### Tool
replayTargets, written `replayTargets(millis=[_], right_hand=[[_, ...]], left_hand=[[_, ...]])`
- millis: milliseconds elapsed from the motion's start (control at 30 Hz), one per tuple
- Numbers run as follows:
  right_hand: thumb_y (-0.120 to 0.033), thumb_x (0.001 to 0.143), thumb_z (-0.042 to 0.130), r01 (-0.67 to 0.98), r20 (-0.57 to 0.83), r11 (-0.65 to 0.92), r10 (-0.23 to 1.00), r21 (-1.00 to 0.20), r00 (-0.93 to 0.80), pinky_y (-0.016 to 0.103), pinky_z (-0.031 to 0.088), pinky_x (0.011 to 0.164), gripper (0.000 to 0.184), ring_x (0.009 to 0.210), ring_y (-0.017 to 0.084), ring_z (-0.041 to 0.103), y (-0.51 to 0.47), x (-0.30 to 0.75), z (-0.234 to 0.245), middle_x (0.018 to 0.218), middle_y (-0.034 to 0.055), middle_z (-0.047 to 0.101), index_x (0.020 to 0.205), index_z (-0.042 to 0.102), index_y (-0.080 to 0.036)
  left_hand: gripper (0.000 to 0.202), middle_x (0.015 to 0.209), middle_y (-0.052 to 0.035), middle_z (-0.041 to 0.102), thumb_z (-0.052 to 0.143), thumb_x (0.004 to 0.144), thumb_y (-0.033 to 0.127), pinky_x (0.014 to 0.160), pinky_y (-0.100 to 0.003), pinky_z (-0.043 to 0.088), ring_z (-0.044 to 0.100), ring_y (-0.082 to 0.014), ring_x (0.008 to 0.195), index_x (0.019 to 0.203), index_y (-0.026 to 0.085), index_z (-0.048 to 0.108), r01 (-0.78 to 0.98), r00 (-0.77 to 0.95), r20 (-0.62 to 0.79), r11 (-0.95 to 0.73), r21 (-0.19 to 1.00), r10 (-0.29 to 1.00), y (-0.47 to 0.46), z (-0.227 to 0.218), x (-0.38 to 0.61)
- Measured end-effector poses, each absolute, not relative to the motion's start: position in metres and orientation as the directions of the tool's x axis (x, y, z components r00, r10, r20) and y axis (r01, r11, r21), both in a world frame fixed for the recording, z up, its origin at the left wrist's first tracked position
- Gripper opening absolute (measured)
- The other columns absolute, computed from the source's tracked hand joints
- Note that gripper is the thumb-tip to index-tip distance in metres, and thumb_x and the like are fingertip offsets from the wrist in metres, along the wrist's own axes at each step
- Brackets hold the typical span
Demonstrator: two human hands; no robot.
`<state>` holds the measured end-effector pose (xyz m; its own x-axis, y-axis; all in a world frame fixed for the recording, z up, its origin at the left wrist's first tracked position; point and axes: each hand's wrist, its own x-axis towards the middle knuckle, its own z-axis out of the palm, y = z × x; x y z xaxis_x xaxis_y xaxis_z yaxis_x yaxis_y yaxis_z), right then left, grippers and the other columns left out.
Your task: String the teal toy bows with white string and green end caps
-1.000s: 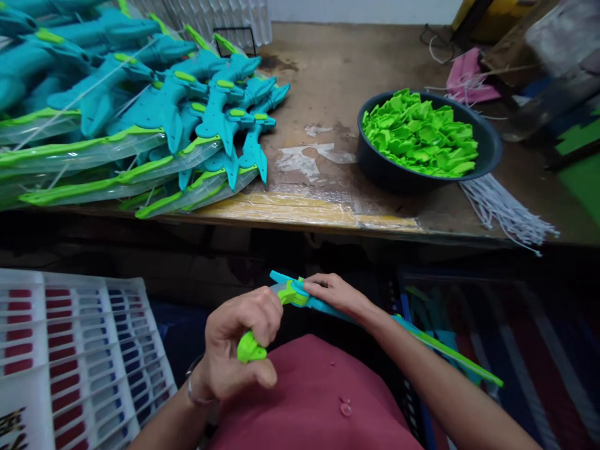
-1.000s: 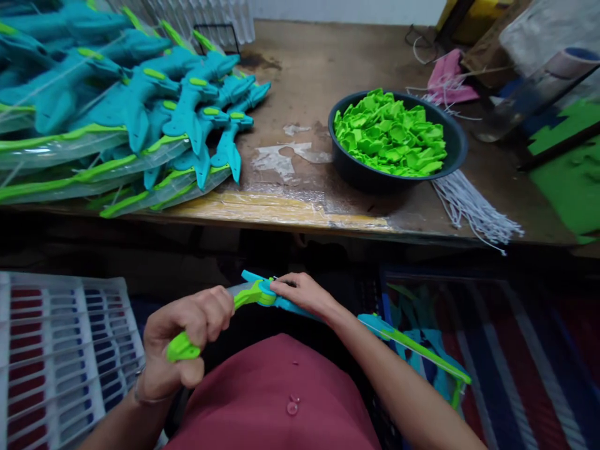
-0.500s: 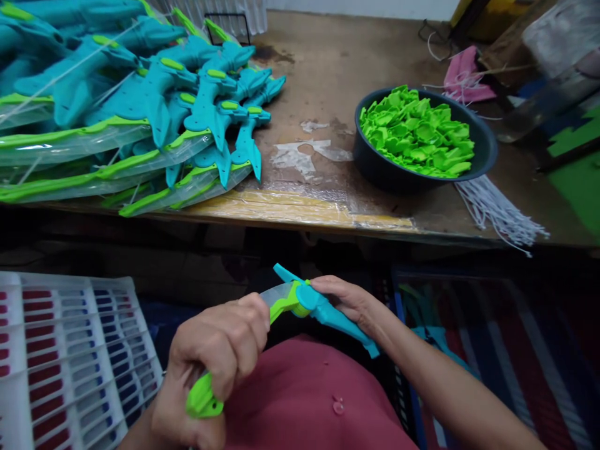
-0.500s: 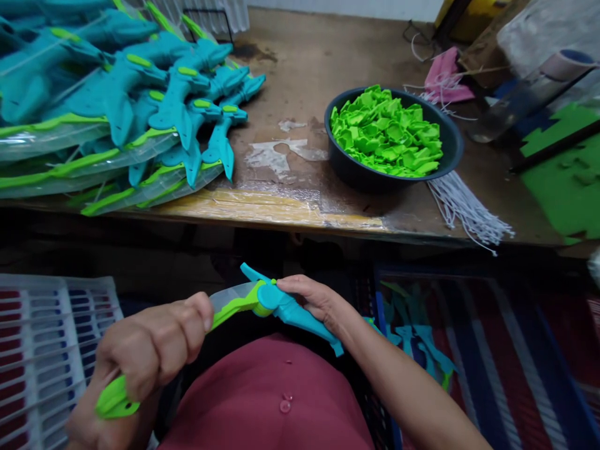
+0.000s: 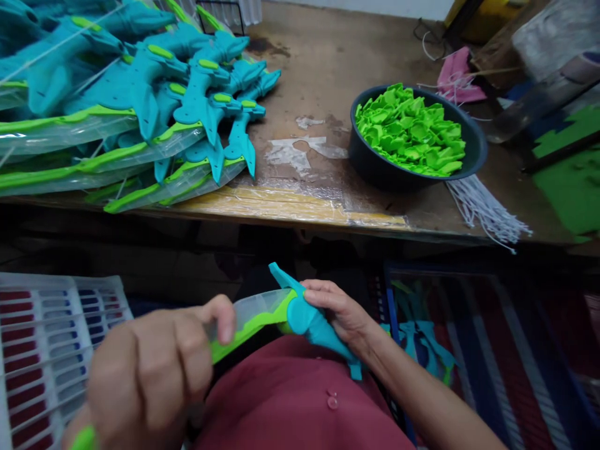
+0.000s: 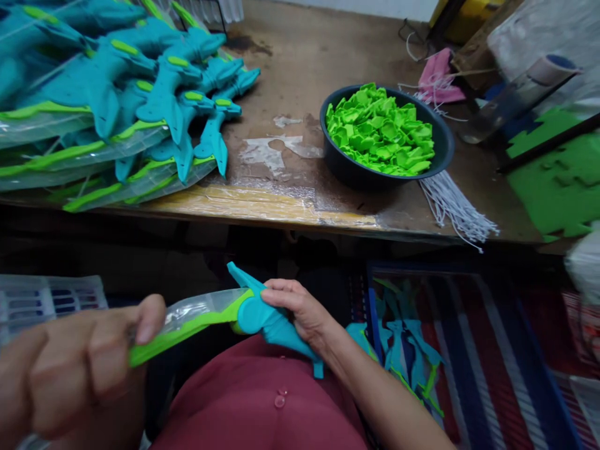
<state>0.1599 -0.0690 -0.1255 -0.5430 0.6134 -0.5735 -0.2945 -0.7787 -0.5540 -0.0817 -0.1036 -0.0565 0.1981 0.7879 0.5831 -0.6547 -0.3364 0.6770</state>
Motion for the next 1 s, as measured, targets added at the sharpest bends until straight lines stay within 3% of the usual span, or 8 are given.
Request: replayTargets(millis=[67, 133, 233, 333, 467, 700, 867, 1000], right_hand=[[-0.039, 0.064, 0.090, -0.370, -0.576, -0.762, 0.645, -0.531, -0.502, 0.021, 0.044, 0.059, 0.033, 0.060, 0.009, 0.053, -0.078, 0.152, -0.125, 0.068, -0.0014, 0.062, 0.078, 0.071, -0.016], [-0.038, 0.064, 0.090, -0.418, -0.592, -0.748, 0.664, -0.515, -0.457, 0.021, 0.043, 0.058, 0.033, 0.058, 0.009, 0.050, -0.084, 0.146, -0.124, 0.065, -0.0021, 0.058, 0.072, 0.067, -0.016], [-0.040, 0.067, 0.089, -0.410, -0.591, -0.736, 0.677, -0.539, -0.438, 0.022, 0.043, 0.058, 0.035, 0.058, 0.009, 0.049, -0.088, 0.144, -0.122, 0.064, -0.0017, 0.057, 0.068, 0.065, -0.016], [-0.050, 0.073, 0.084, -0.339, -0.575, -0.721, 0.689, -0.604, -0.442, 0.023, 0.043, 0.058, 0.039, 0.059, 0.010, 0.050, -0.088, 0.145, -0.123, 0.065, -0.0001, 0.060, 0.071, 0.067, -0.015], [-0.060, 0.078, 0.074, -0.098, -0.591, -0.632, 0.760, -0.769, -0.269, 0.023, 0.038, 0.054, 0.047, 0.061, 0.011, 0.052, -0.077, 0.158, -0.131, 0.075, 0.0029, 0.066, 0.089, 0.074, -0.014], [-0.043, 0.083, 0.070, 0.140, -0.413, -0.398, 0.905, -0.907, -0.105, 0.024, 0.042, 0.061, 0.044, 0.070, 0.014, 0.060, -0.063, 0.191, -0.108, 0.081, 0.0032, 0.072, 0.118, 0.066, -0.017], [-0.038, 0.089, 0.067, 0.184, -0.335, -0.293, 0.902, -0.938, -0.272, 0.025, 0.046, 0.065, 0.021, 0.070, 0.013, 0.060, -0.066, 0.181, -0.070, 0.081, 0.0043, 0.074, 0.093, 0.071, -0.018], [-0.032, 0.093, 0.063, 0.264, -0.184, -0.085, 0.907, -0.961, -0.379, 0.024, 0.044, 0.059, 0.019, 0.067, 0.012, 0.055, -0.071, 0.160, -0.037, 0.078, 0.0009, 0.066, 0.081, 0.071, -0.020]], left_hand=[[0.032, 0.041, 0.0156, 0.043, 0.073, 0.092, 0.026, 0.092, -0.030, 0.049, 0.048, -0.0054, 0.041, 0.066, 0.023, 0.055, -0.750, 0.084, 0.632, -0.369, 0.549, 0.770, -0.087, -0.064, -0.085], [0.037, 0.044, 0.0152, 0.044, 0.084, 0.082, 0.041, 0.089, -0.030, 0.052, 0.045, -0.0053, 0.041, 0.070, 0.022, 0.054, -0.761, 0.029, 0.598, -0.370, 0.532, 0.801, -0.075, -0.072, -0.085], [0.064, 0.056, 0.0059, 0.054, 0.073, 0.065, 0.084, 0.089, -0.041, 0.054, 0.053, -0.0123, 0.053, 0.071, 0.022, 0.056, -0.620, 0.064, 0.500, -0.358, 0.698, 0.864, -0.071, -0.082, -0.078], [0.078, 0.056, 0.0005, 0.049, 0.052, 0.061, 0.100, 0.081, -0.046, 0.053, 0.050, -0.0179, 0.059, 0.065, 0.022, 0.055, -0.507, 0.051, 0.399, -0.320, 0.800, 0.916, -0.076, -0.085, -0.067], [0.079, 0.053, 0.0023, 0.036, 0.048, 0.061, 0.101, 0.069, -0.038, 0.049, 0.040, -0.0159, 0.055, 0.060, 0.022, 0.048, -0.542, -0.028, 0.315, -0.280, 0.793, 0.949, -0.077, -0.079, -0.059], [0.080, 0.053, 0.0024, 0.036, 0.051, 0.058, 0.101, 0.059, -0.032, 0.038, 0.038, -0.0161, 0.055, 0.060, 0.021, 0.047, -0.549, -0.041, 0.264, -0.243, 0.800, 0.964, -0.076, -0.079, -0.056], [0.077, 0.057, 0.0016, 0.042, 0.053, 0.064, 0.097, 0.062, -0.032, 0.037, 0.042, -0.0160, 0.059, 0.064, 0.020, 0.051, -0.602, -0.009, 0.276, -0.225, 0.766, 0.961, -0.080, -0.086, -0.042], [0.072, 0.060, 0.0007, 0.046, 0.060, 0.067, 0.092, 0.064, -0.033, 0.037, 0.044, -0.0172, 0.062, 0.068, 0.020, 0.054, -0.631, 0.027, 0.278, -0.199, 0.750, 0.960, -0.086, -0.089, -0.033]])
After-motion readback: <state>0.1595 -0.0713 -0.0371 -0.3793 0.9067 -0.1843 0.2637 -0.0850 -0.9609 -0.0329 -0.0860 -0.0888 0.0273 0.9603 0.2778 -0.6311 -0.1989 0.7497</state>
